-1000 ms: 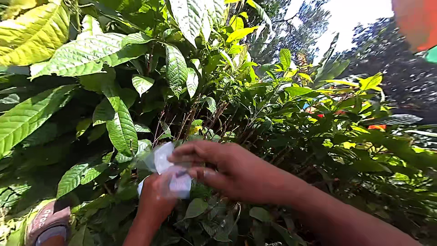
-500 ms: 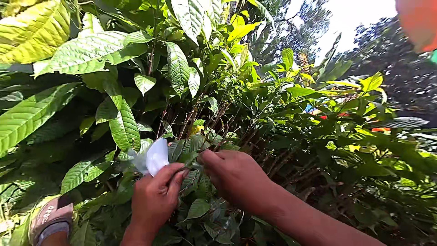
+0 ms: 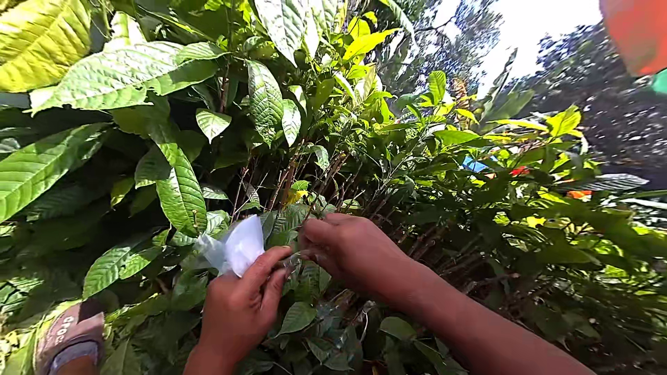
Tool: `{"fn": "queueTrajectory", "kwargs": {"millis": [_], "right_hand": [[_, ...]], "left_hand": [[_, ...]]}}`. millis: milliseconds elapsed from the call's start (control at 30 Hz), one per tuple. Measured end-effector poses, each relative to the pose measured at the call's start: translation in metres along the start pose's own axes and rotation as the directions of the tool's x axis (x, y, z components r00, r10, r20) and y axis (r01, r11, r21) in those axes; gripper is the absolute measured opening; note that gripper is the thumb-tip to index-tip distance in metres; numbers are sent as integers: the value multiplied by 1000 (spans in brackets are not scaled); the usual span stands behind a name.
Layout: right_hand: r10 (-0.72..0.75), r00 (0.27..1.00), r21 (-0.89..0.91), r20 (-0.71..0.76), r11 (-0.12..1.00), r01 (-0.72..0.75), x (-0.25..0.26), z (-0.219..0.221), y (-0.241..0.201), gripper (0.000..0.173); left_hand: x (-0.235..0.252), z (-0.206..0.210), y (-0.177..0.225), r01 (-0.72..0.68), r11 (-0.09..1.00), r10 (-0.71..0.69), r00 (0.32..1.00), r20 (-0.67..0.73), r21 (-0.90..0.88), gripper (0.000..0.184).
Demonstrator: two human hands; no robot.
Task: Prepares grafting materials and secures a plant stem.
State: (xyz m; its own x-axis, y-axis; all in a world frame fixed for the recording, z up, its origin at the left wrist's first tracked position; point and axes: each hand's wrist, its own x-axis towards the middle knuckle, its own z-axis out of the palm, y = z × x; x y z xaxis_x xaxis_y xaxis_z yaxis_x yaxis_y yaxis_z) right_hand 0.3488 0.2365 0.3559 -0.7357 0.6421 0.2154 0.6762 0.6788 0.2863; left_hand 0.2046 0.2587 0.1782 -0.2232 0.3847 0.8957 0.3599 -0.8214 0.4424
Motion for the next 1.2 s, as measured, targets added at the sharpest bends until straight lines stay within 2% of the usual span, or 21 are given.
{"fn": "queueTrajectory", "kwargs": {"millis": [67, 200, 267, 367, 433, 500, 600, 667, 700, 767, 833, 933, 1000, 1067, 1133, 1200], "right_hand": [[19, 1000, 104, 3, 994, -19, -4, 1, 2, 18], [78, 990, 261, 115, 960, -105, -23, -15, 19, 22], [50, 991, 295, 123, 952, -85, -37, -25, 19, 24], [-76, 992, 333, 99, 942, 39, -41, -41, -3, 22], [-159, 982, 214, 104, 968, 134, -26, -49, -20, 18], [-194, 968, 54, 157, 981, 188, -1, -48, -17, 12], [-112, 981, 91, 161, 991, 98, 23, -12, 22, 17], [-6, 996, 174, 94, 985, -10, 15, 16, 27, 23], [0, 999, 131, 32, 991, -5, 7, 28, 20, 23], [-87, 993, -32, -80, 996, 85, -6, 40, -6, 16], [-203, 969, -155, -140, 971, 181, -13, 33, -35, 12], [-245, 952, -231, -183, 952, 201, -22, 4, -54, 13], [-249, 954, -234, -168, 950, 207, -25, -9, -52, 14], [-289, 950, -245, -121, 936, 254, -21, -17, -53, 16], [-318, 945, -278, -76, 917, 287, -1, -23, -51, 14], [-268, 963, -259, -12, 931, 256, 29, -19, -28, 8]], "left_hand": [[1, -1, -2, -35, 999, 35, 999, -38, -2, 27], [4, -6, -6, -43, 997, 40, 997, -61, -61, 26], [5, -7, -8, -21, 996, 15, 997, -70, -86, 24], [4, 0, -3, 5, 994, -9, 999, -37, -108, 24], [0, 11, 4, -18, 994, 21, 999, 27, -105, 23], [-6, 18, 7, -63, 991, 75, 992, 105, -120, 23], [-2, 9, -1, 7, 976, 30, 985, 170, -215, 27], [6, -7, -9, 111, 958, -79, 989, 129, -264, 27], [9, -13, -12, 151, 947, -131, 988, 86, -284, 26], [13, -20, -15, 186, 927, -194, 981, 9, -326, 22], [14, -19, -16, 177, 916, -195, 981, -14, -360, 19], [14, -17, -17, 144, 904, -156, 988, 3, -402, 19], [13, -16, -19, 124, 908, -129, 992, 15, -401, 20], [13, -15, -16, 79, 947, -64, 996, 59, -311, 22], [10, -10, -5, 18, 982, 6, 992, 127, -186, 20], [5, -3, -2, 12, 982, 32, 974, 224, -189, 22]]}}
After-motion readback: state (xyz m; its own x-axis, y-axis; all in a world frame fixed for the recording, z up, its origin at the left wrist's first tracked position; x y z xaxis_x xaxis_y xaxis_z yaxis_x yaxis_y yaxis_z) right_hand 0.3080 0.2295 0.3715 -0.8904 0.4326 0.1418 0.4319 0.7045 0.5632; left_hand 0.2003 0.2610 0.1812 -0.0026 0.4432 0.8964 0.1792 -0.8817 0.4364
